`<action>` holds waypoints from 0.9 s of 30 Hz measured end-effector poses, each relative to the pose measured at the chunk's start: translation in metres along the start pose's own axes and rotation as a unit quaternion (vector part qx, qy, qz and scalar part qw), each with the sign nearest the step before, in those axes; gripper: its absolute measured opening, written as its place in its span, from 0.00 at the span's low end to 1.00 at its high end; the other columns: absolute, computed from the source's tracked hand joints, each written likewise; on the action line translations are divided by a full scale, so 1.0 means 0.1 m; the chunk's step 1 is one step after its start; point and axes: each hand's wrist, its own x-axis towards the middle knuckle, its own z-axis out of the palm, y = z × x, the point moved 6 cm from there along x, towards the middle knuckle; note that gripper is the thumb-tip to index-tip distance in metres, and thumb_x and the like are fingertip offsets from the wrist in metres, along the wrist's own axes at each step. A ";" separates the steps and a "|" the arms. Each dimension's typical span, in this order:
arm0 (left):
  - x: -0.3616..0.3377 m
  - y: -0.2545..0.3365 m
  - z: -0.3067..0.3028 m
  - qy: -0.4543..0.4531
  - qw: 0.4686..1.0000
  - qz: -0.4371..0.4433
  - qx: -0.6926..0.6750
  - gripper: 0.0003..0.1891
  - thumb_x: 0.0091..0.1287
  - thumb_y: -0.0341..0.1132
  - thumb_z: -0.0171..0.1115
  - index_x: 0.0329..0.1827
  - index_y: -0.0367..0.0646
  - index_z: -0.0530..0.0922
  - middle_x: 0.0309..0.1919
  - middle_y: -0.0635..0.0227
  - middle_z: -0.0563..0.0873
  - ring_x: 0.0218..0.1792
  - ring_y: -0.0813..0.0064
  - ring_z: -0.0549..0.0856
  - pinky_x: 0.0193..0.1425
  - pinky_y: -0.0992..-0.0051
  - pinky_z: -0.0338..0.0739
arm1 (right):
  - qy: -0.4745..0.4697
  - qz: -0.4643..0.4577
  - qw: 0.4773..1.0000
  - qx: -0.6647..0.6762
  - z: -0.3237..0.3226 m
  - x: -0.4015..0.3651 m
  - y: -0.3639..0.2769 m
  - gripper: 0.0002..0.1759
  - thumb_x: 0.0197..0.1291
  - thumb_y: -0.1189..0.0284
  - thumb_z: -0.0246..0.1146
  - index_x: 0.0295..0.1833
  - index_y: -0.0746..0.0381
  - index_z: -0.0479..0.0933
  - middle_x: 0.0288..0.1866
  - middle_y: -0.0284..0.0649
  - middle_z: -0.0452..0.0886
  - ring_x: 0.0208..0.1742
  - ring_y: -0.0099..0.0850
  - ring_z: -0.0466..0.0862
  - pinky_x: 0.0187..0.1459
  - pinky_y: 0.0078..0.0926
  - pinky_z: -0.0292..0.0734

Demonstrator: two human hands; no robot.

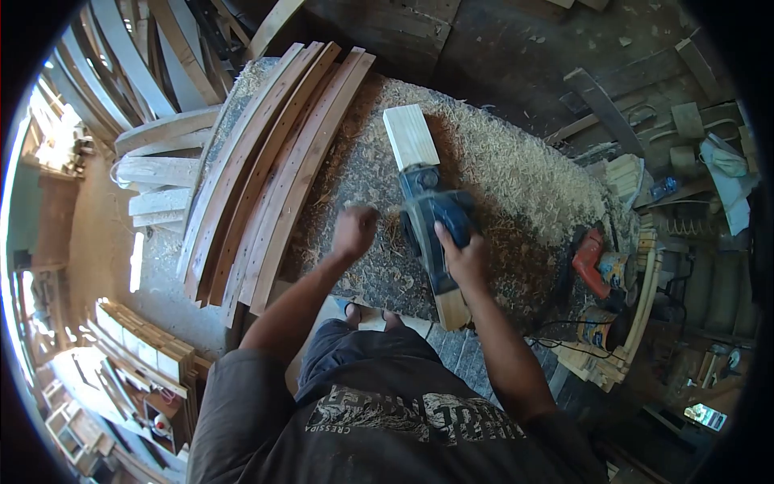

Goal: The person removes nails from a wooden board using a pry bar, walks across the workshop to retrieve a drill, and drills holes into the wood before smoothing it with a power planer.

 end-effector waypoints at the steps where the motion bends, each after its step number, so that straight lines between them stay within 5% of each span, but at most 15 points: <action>1: -0.21 0.05 0.10 -0.022 0.999 0.028 -0.007 0.11 0.54 0.23 0.56 0.36 0.42 0.84 0.33 0.56 0.85 0.38 0.51 0.83 0.46 0.57 0.78 | -0.002 -0.003 1.000 0.003 0.05 0.14 -0.09 0.28 0.57 0.47 0.69 0.39 0.65 0.85 0.28 0.46 0.86 0.32 0.42 0.87 0.36 0.36 0.78; 4: -0.74 0.37 0.41 -0.149 0.984 0.085 -0.045 0.10 0.53 0.22 0.58 0.36 0.41 0.84 0.35 0.55 0.86 0.40 0.51 0.84 0.48 0.59 0.78 | -0.007 -0.002 1.000 0.006 0.23 0.59 -0.29 0.30 0.56 0.44 0.68 0.36 0.65 0.85 0.27 0.48 0.85 0.31 0.44 0.87 0.36 0.38 0.79; 8: -1.17 0.95 0.71 -0.252 0.939 0.232 0.032 0.28 0.54 0.28 0.59 0.63 0.48 0.77 0.64 0.64 0.78 0.51 0.62 0.81 0.55 0.60 0.73 | 0.006 -0.016 1.000 0.004 0.47 1.11 -0.50 0.33 0.54 0.42 0.68 0.34 0.67 0.84 0.28 0.51 0.85 0.33 0.47 0.87 0.37 0.40 0.79; 11: -1.32 1.03 0.89 -0.340 0.908 0.228 0.093 0.35 0.57 0.34 0.60 0.72 0.52 0.69 0.73 0.73 0.69 0.54 0.69 0.78 0.58 0.64 0.70 | 0.016 -0.022 0.999 -0.017 0.63 1.49 -0.70 0.37 0.53 0.39 0.67 0.31 0.70 0.83 0.27 0.54 0.85 0.35 0.50 0.87 0.38 0.42 0.80; 20: -1.36 1.13 0.91 -0.339 0.914 0.169 0.146 0.34 0.56 0.34 0.61 0.72 0.54 0.70 0.73 0.80 0.69 0.53 0.71 0.79 0.57 0.67 0.69 | -0.015 -0.067 0.997 0.024 1.06 2.37 -1.34 0.45 0.54 0.35 0.63 0.28 0.77 0.79 0.19 0.53 0.81 0.17 0.39 0.85 0.23 0.32 0.81; 22: -1.34 1.14 0.88 -0.331 0.916 0.163 0.160 0.33 0.56 0.34 0.61 0.71 0.53 0.71 0.73 0.79 0.70 0.53 0.71 0.79 0.58 0.67 0.70 | -0.010 -0.070 0.996 0.054 1.12 2.48 -1.35 0.37 0.55 0.41 0.67 0.29 0.72 0.79 0.17 0.45 0.81 0.14 0.34 0.82 0.18 0.30 0.77; 24: -1.41 1.14 0.84 -0.303 0.926 0.155 0.163 0.31 0.56 0.32 0.61 0.68 0.51 0.74 0.72 0.76 0.72 0.55 0.70 0.79 0.58 0.65 0.70 | -0.083 -0.052 0.948 0.304 1.04 2.36 -1.15 0.25 0.57 0.51 0.71 0.31 0.64 0.78 0.16 0.36 0.77 0.13 0.28 0.77 0.16 0.27 0.71; 26: -1.46 1.12 0.60 -0.281 0.943 0.113 0.138 0.28 0.58 0.30 0.58 0.66 0.50 0.75 0.71 0.72 0.72 0.58 0.68 0.79 0.61 0.63 0.70 | -0.214 0.020 0.882 0.421 0.69 2.09 -0.88 0.16 0.58 0.60 0.72 0.32 0.58 0.76 0.18 0.31 0.74 0.16 0.23 0.74 0.19 0.24 0.68; 27: -1.47 1.01 0.47 -0.237 0.962 0.070 0.119 0.27 0.59 0.29 0.58 0.65 0.48 0.76 0.69 0.69 0.74 0.59 0.65 0.79 0.63 0.62 0.70 | -0.224 0.001 0.889 0.398 0.42 1.95 -0.76 0.15 0.58 0.61 0.71 0.32 0.58 0.76 0.20 0.31 0.75 0.17 0.23 0.74 0.20 0.23 0.69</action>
